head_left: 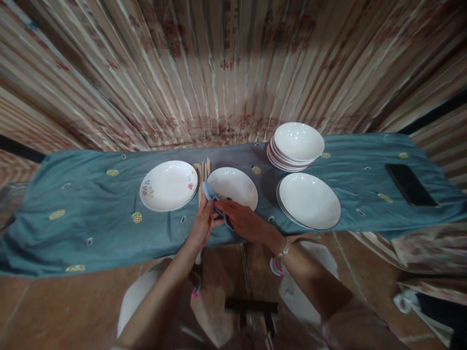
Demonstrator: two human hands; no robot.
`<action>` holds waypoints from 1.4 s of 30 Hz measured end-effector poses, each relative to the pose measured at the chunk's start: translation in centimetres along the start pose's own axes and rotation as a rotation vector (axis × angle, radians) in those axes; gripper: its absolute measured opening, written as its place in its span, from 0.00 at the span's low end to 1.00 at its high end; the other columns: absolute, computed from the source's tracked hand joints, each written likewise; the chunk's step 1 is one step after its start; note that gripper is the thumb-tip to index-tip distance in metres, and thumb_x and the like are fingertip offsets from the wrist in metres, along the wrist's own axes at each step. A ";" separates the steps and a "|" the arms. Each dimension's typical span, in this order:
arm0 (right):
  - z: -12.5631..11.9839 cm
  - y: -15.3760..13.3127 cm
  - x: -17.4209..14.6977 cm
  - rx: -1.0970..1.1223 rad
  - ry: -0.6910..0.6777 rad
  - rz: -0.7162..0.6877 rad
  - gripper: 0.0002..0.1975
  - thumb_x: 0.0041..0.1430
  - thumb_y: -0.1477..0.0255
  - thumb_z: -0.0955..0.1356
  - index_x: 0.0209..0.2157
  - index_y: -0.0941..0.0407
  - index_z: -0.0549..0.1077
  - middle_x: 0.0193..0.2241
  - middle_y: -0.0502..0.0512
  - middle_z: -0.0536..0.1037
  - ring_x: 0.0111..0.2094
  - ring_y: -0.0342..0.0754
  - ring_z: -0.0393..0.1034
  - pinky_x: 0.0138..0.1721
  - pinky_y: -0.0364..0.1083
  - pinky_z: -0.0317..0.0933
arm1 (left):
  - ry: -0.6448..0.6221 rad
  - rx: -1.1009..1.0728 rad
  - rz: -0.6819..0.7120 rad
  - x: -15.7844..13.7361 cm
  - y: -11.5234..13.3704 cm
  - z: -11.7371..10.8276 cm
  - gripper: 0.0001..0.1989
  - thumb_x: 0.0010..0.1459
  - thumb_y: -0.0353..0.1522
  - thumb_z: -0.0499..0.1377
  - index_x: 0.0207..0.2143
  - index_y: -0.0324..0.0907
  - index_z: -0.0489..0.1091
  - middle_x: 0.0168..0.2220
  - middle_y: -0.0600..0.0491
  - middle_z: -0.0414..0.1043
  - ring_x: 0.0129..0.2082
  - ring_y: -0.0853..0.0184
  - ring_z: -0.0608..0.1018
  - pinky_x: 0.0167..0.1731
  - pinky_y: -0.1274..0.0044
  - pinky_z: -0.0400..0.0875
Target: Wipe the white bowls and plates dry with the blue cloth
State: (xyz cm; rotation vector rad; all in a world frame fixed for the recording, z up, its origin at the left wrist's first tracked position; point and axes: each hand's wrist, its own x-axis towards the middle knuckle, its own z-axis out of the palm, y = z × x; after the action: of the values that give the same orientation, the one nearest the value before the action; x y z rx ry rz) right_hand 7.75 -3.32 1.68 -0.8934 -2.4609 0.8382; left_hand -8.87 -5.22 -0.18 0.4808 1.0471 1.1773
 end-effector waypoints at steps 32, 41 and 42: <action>-1.2 3.4 3.7 -0.557 0.151 0.335 0.23 0.72 0.73 0.59 0.63 0.66 0.66 0.70 0.73 0.56 0.64 0.62 0.64 0.63 0.61 0.58 | -0.037 0.129 0.049 -1.1 0.0 0.7 0.52 0.54 0.47 0.68 0.74 0.55 0.42 0.72 0.47 0.55 0.52 0.52 0.80 0.41 0.65 0.83; -1.9 3.0 0.5 -0.634 0.031 0.403 0.19 0.71 0.74 0.59 0.57 0.68 0.71 0.65 0.74 0.66 0.58 0.60 0.69 0.59 0.57 0.63 | -0.042 0.132 0.059 -1.0 0.1 1.0 0.58 0.51 0.49 0.70 0.74 0.53 0.39 0.70 0.43 0.59 0.50 0.52 0.81 0.39 0.65 0.83; -2.0 2.9 0.2 -0.626 0.022 0.402 0.19 0.71 0.74 0.60 0.56 0.68 0.72 0.64 0.74 0.67 0.57 0.59 0.69 0.58 0.56 0.64 | -0.042 0.133 0.062 -1.0 0.1 1.0 0.58 0.50 0.49 0.70 0.74 0.53 0.38 0.70 0.43 0.59 0.50 0.52 0.81 0.39 0.64 0.83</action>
State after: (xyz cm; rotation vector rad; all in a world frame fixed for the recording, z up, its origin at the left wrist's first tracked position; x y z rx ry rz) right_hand 9.97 -0.57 1.36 -1.6358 -2.5957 0.1381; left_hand -8.07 -5.89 0.77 0.6439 1.0854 1.1516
